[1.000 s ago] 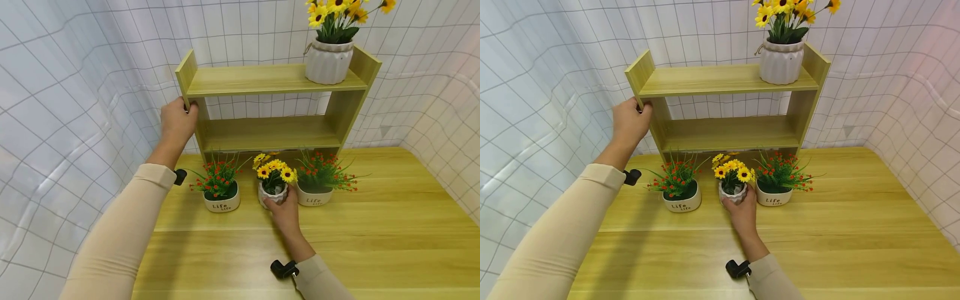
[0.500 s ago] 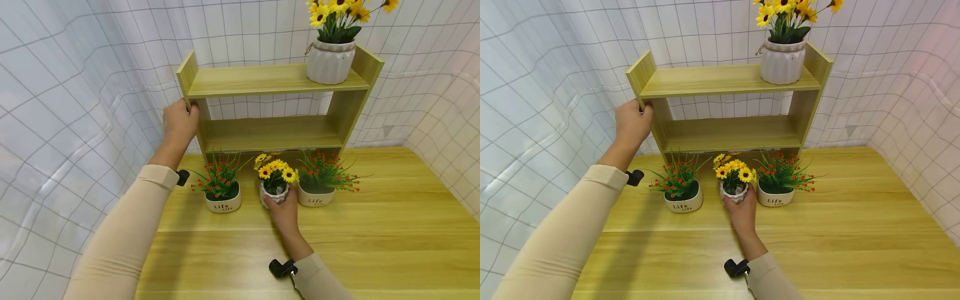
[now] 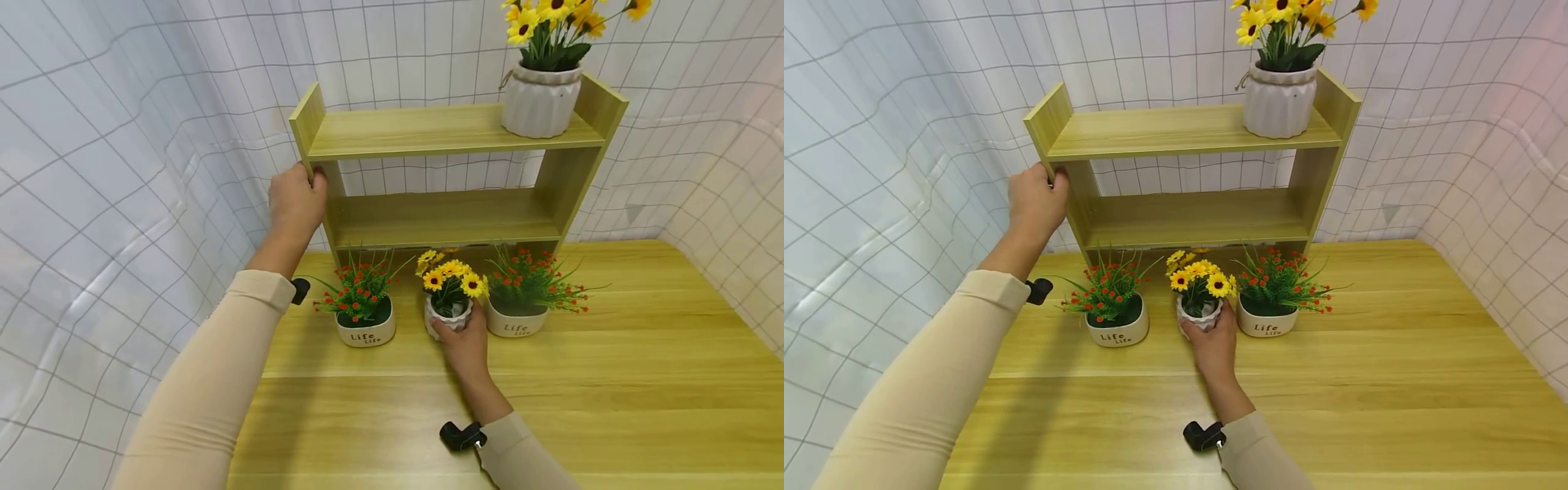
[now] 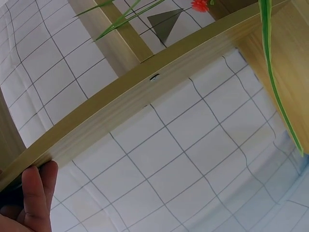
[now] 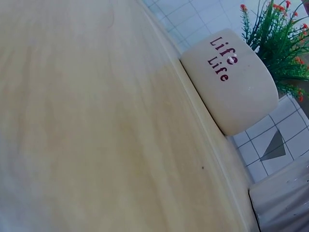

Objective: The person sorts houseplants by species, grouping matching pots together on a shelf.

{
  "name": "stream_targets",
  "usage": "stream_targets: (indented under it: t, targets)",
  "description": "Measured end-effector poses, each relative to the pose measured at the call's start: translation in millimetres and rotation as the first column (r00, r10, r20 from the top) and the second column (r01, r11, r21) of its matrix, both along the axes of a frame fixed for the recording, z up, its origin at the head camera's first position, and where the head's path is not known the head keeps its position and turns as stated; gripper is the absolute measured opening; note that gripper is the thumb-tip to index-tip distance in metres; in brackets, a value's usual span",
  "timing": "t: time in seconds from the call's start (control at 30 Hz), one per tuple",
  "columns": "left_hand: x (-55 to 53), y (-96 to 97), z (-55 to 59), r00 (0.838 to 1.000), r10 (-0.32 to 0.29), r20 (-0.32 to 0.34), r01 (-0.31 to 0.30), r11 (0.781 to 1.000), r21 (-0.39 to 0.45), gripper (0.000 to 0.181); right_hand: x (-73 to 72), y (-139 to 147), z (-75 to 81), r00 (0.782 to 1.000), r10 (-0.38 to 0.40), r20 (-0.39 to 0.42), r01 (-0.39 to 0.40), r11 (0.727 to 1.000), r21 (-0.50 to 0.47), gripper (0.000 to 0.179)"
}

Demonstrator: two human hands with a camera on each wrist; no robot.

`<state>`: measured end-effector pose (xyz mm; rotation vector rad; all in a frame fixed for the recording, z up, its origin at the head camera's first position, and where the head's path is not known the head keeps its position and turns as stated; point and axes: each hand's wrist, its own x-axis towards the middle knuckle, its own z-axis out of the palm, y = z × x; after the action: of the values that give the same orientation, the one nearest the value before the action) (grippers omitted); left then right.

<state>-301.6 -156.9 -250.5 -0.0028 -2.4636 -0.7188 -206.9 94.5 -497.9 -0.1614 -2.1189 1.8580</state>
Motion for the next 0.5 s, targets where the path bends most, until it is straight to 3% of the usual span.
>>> stream_targets:
  t: [0.37, 0.5]
  targets:
    - [0.8, 0.5, -3.1, 1.000, 0.000, 0.009, 0.000, 1.000, 0.001, 0.036, 1.5, 1.1, -2.7, 1.000, -0.008, 0.023, 0.009, 0.999, -0.036, 0.087]
    - [1.2, 0.1, -2.2, 1.000, 0.006, 0.010, -0.006, 1.000, 0.006, 0.036, 5.3, -0.1, 4.2, 1.000, 0.001, 0.025, 0.001, 0.998, -0.063, 0.087]
